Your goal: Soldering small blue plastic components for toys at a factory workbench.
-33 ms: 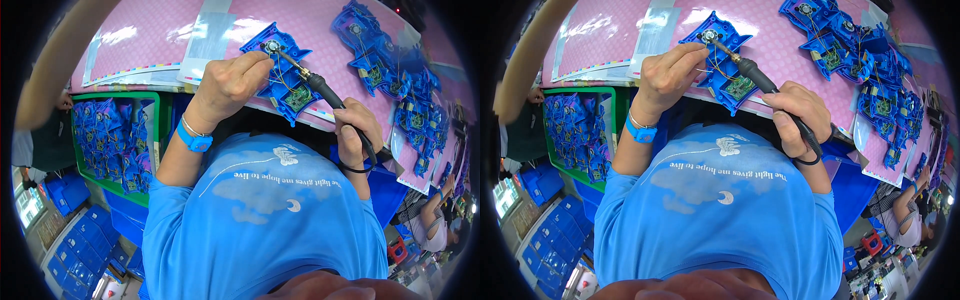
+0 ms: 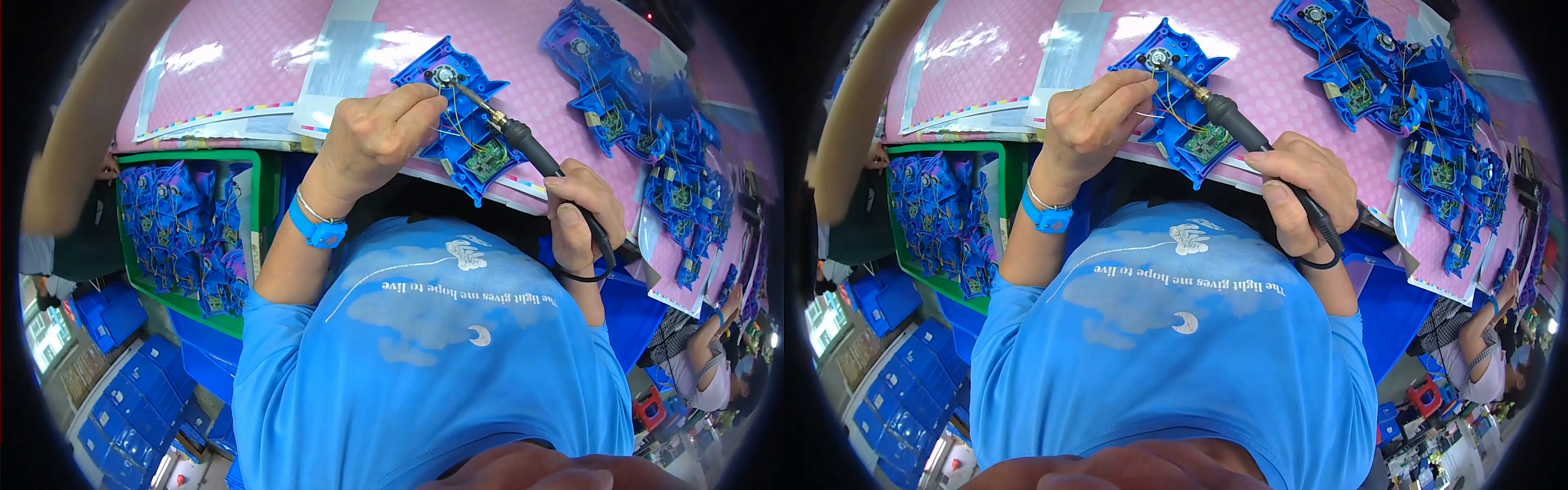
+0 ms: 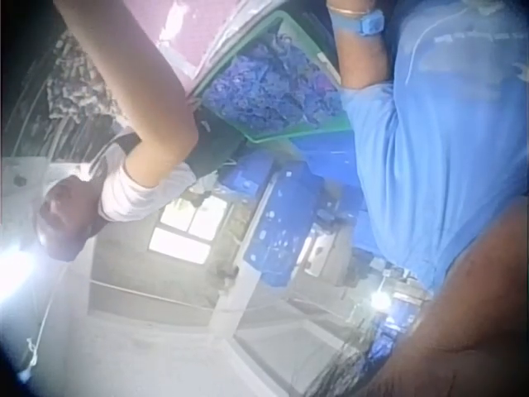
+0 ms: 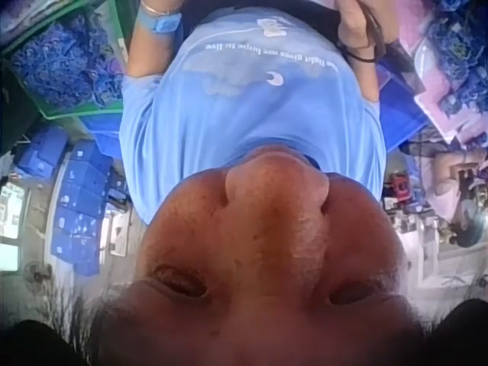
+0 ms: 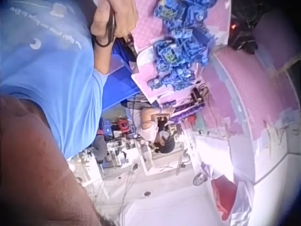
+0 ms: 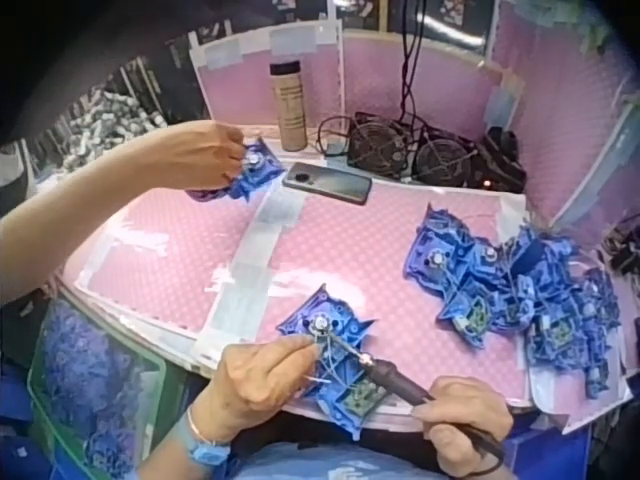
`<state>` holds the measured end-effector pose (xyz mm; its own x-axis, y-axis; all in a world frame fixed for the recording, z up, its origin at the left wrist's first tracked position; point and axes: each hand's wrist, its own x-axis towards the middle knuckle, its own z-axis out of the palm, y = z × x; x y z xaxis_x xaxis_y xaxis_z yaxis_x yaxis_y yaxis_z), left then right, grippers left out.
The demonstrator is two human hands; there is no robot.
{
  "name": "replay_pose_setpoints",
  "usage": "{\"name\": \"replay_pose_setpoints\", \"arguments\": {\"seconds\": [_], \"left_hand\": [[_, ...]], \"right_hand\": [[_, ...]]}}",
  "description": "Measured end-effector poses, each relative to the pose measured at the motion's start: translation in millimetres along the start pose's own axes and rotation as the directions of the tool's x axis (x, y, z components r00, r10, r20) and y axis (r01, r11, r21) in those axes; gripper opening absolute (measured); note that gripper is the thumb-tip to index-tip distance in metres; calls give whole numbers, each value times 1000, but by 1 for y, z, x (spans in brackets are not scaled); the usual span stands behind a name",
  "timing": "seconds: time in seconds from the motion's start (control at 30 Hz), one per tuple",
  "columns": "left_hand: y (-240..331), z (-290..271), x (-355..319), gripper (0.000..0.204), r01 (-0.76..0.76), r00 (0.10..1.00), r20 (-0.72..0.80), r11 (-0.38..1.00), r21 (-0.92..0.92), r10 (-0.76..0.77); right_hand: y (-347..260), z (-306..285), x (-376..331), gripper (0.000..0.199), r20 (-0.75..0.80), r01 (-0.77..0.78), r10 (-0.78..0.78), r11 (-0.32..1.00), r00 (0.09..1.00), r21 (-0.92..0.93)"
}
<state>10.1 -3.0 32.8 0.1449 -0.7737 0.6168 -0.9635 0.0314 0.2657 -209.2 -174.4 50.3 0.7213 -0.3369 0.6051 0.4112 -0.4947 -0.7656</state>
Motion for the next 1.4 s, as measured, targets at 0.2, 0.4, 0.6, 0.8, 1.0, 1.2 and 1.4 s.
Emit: {"name": "replay_pose_setpoints", "arguments": {"seconds": [0.2, 0.4, 0.6, 0.8, 1.0, 1.2, 1.4], "left_hand": [[-4, 4, 0, 31, -38, 999, -29, 999, -3, 38], [-3, 0, 1, 31, -40, 999, -24, 999, -26, 40], [1, -5, 2, 32, -10, 1000, -24, 999, -32, 9], [9, -29, -16, 30, 124, 992, 45, 956, -264, -117], [22, -22, -11, 36, 148, 981, 165, 938, -312, -100], [34, -13, -13, 32, 163, 978, 144, 983, -88, -149], [30, -56, -37, 33, 292, 956, -29, 953, 78, -291]], "right_hand": [[7, 3, -3, 28, -39, 52, -52, 999, 998, 7], [6, 3, -6, 28, -70, 38, -37, 999, 997, 18], [-1, -2, -6, 24, -76, -38, 37, 999, 996, -10], [-2, -9, -7, 24, -137, -19, 20, 1000, 990, 11], [4, -20, -15, 30, -232, 58, -39, 995, 972, 76], [2, -24, -26, 29, -254, 54, -14, 987, 967, 154], [30, -59, -73, 24, -437, 41, -23, 999, 899, 32]]}}
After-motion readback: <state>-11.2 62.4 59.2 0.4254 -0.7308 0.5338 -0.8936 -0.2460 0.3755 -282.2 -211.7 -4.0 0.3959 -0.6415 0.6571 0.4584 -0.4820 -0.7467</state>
